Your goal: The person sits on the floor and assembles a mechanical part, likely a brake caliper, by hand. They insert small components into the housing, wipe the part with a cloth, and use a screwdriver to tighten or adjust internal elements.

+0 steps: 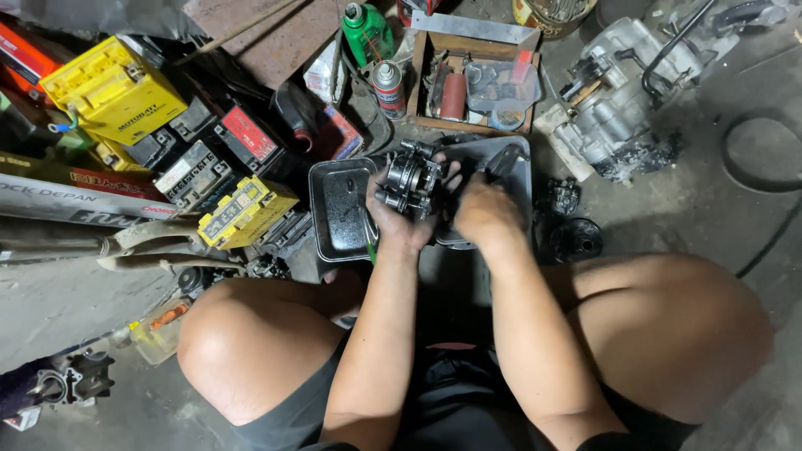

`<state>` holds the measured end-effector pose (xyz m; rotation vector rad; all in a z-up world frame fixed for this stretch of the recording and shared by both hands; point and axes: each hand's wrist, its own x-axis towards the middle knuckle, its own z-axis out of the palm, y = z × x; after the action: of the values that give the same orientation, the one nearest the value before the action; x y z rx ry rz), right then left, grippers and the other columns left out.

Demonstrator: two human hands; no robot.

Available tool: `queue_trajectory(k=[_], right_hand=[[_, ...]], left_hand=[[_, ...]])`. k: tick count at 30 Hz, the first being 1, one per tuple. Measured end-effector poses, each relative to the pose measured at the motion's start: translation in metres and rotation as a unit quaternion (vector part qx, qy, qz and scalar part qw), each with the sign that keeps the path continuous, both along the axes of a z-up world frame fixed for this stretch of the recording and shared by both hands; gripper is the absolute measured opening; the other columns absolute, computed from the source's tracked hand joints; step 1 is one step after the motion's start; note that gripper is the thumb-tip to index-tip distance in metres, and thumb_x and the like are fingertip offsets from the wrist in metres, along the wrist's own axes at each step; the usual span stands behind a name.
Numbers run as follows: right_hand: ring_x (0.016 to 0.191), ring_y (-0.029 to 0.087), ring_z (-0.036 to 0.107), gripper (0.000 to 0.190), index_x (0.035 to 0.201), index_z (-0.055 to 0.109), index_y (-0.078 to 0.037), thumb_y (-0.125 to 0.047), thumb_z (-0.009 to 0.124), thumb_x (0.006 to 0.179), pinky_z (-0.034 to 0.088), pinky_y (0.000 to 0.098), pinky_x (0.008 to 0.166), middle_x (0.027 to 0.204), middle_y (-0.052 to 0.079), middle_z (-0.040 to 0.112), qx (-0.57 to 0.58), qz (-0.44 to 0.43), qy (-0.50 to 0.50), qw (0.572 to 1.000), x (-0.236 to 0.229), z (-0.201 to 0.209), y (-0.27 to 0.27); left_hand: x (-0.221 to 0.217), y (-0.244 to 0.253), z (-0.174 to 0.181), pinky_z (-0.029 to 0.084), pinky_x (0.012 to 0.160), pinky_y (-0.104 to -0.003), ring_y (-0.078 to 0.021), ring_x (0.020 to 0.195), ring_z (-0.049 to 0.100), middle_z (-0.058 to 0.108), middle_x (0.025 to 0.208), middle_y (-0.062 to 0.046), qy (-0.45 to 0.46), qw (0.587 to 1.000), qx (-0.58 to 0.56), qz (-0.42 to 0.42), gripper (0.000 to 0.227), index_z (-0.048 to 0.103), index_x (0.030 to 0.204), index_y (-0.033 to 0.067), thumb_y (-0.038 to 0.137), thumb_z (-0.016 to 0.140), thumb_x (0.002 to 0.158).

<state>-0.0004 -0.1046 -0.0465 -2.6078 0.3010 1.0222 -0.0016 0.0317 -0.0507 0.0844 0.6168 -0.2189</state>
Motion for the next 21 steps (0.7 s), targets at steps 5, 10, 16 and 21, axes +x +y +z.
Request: queue_trajectory(k=[5, 10, 16, 21], right_hand=[[0.116, 0.038, 0.069, 0.044, 0.127, 0.073, -0.008, -0.031, 0.056, 0.093, 0.054, 0.0538, 0.099, 0.103, 0.021, 0.077, 0.028, -0.008, -0.001, 1.000, 0.015, 0.038, -0.029], [0.086, 0.025, 0.079, 0.048, 0.130, 0.070, -0.005, -0.034, 0.052, 0.096, 0.058, 0.0409, 0.088, 0.082, 0.018, 0.080, 0.143, -0.064, 0.012, 0.988, 0.017, 0.079, -0.033], [0.094, 0.048, 0.071, 0.038, 0.123, 0.063, 0.015, -0.010, 0.043, 0.102, 0.063, 0.0514, 0.076, 0.115, 0.042, 0.065, 0.478, -0.258, -0.163, 0.824, 0.014, 0.081, -0.039], [0.103, 0.042, 0.069, 0.044, 0.125, 0.065, 0.008, 0.016, 0.042, 0.088, 0.064, 0.0463, 0.086, 0.116, 0.040, 0.065, 0.509, -0.187, -0.261, 0.798, 0.008, 0.092, -0.033]], left_hand=[[0.001, 0.003, 0.005, 0.050, 0.099, -0.059, -0.0463, 0.100, 0.070, 0.074, 0.104, -0.025, 0.004, 1.000, -0.009, 0.001, 0.048, 0.074, 0.098, 0.0041, 0.041, 0.066, 0.069], [0.001, 0.005, 0.012, 0.049, 0.101, -0.058, -0.0469, 0.102, 0.069, 0.073, 0.106, -0.025, 0.010, 1.000, -0.022, 0.003, 0.051, 0.072, 0.099, 0.0021, 0.042, 0.067, 0.067], [0.001, 0.008, 0.028, 0.052, 0.095, -0.057, -0.0461, 0.098, 0.070, 0.073, 0.104, -0.025, 0.020, 1.000, -0.017, 0.013, 0.049, 0.073, 0.095, 0.0027, 0.042, 0.066, 0.066], [0.001, 0.006, 0.061, 0.057, 0.086, -0.051, -0.0399, 0.085, 0.073, 0.075, 0.092, -0.020, 0.041, 0.998, -0.005, 0.037, 0.040, 0.075, 0.090, 0.0073, 0.038, 0.067, 0.066]])
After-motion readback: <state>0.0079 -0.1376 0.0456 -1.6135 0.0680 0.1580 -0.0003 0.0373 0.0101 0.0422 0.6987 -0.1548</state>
